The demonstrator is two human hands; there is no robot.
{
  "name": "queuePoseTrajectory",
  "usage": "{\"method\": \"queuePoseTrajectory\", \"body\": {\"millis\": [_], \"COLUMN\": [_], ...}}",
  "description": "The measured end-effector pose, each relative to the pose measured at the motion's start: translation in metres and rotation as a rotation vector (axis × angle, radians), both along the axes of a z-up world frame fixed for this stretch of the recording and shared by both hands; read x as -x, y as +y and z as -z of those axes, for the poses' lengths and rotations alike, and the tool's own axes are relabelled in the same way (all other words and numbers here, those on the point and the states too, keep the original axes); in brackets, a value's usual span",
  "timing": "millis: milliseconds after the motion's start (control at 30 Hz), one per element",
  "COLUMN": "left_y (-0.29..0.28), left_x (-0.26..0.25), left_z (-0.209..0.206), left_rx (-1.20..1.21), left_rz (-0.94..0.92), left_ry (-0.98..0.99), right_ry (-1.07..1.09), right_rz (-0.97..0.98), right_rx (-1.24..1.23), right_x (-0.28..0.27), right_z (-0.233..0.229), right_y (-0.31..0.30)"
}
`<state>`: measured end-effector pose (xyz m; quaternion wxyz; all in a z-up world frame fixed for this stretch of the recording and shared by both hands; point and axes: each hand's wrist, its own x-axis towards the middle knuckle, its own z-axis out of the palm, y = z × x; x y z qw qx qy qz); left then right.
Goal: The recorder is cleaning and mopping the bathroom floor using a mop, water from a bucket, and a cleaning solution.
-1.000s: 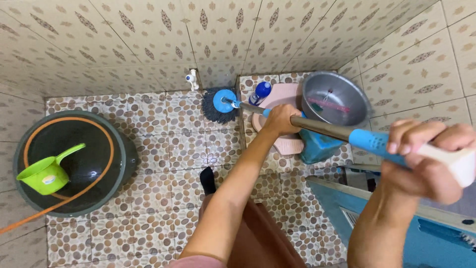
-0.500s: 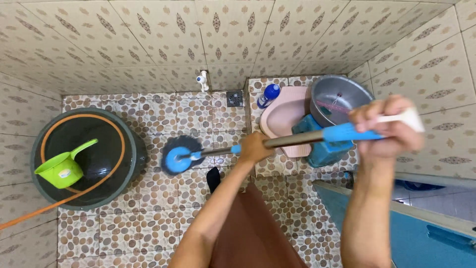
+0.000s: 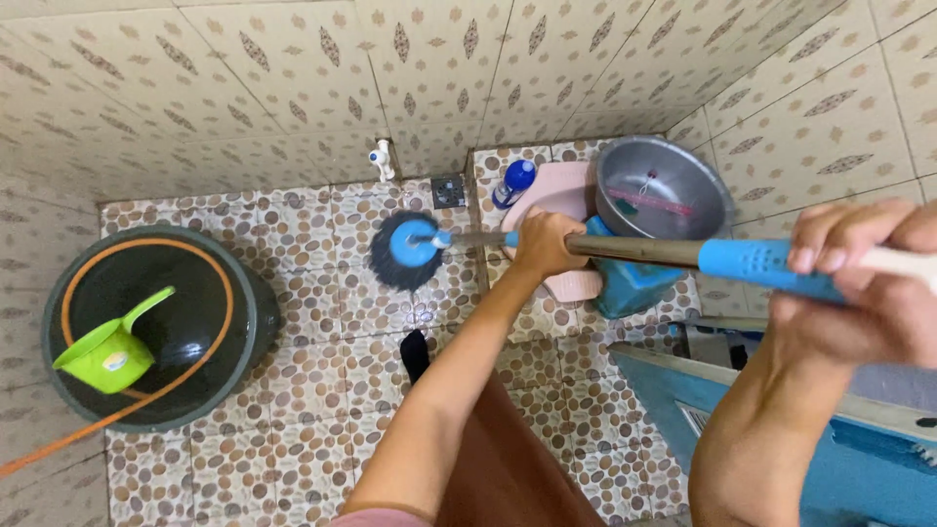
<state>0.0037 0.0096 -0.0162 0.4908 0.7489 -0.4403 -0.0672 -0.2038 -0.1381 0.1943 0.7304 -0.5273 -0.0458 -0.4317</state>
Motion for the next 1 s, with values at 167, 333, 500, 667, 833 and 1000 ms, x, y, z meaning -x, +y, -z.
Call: {"method": "queuePoseTrajectory", "body": {"millis": [167, 333, 500, 667, 833, 1000], "left_y": [-0.025, -0.020, 0.008, 0.057, 0.134, 0.175], "left_x": [-0.021, -0.025, -0.026, -0.042, -0.086, -0.122], "left_z": [-0.010, -0.016, -0.031, -0.002, 0.061, 0.066], "left_rx": [-0.138, -0.312, -0.245, -0.339, -0.570, -0.795], "left_rz": [0.046, 0.159, 0.149, 0.127, 0.069, -0.144], "left_ry": [-0.037, 0.164, 0.128, 0.149, 0.290, 0.126], "right_ry": [0.029, 0.012, 0.017, -0.007, -0.073, -0.009], "right_rz": [0.186, 0.068, -0.032, -0.212, -0.422, -0.334], "right_rx": [0.121, 0.065, 0.087, 0.066, 0.015, -0.129], "right_x": [-0.019, -0.005, 0.002, -0.063, -0.120, -0.152], "right_z": [-0.026, -0.008, 0.023, -0.007, 0.046, 0.087], "right_y": [0.040, 0.012, -0.022, 0.014, 0.068, 0.120]}}
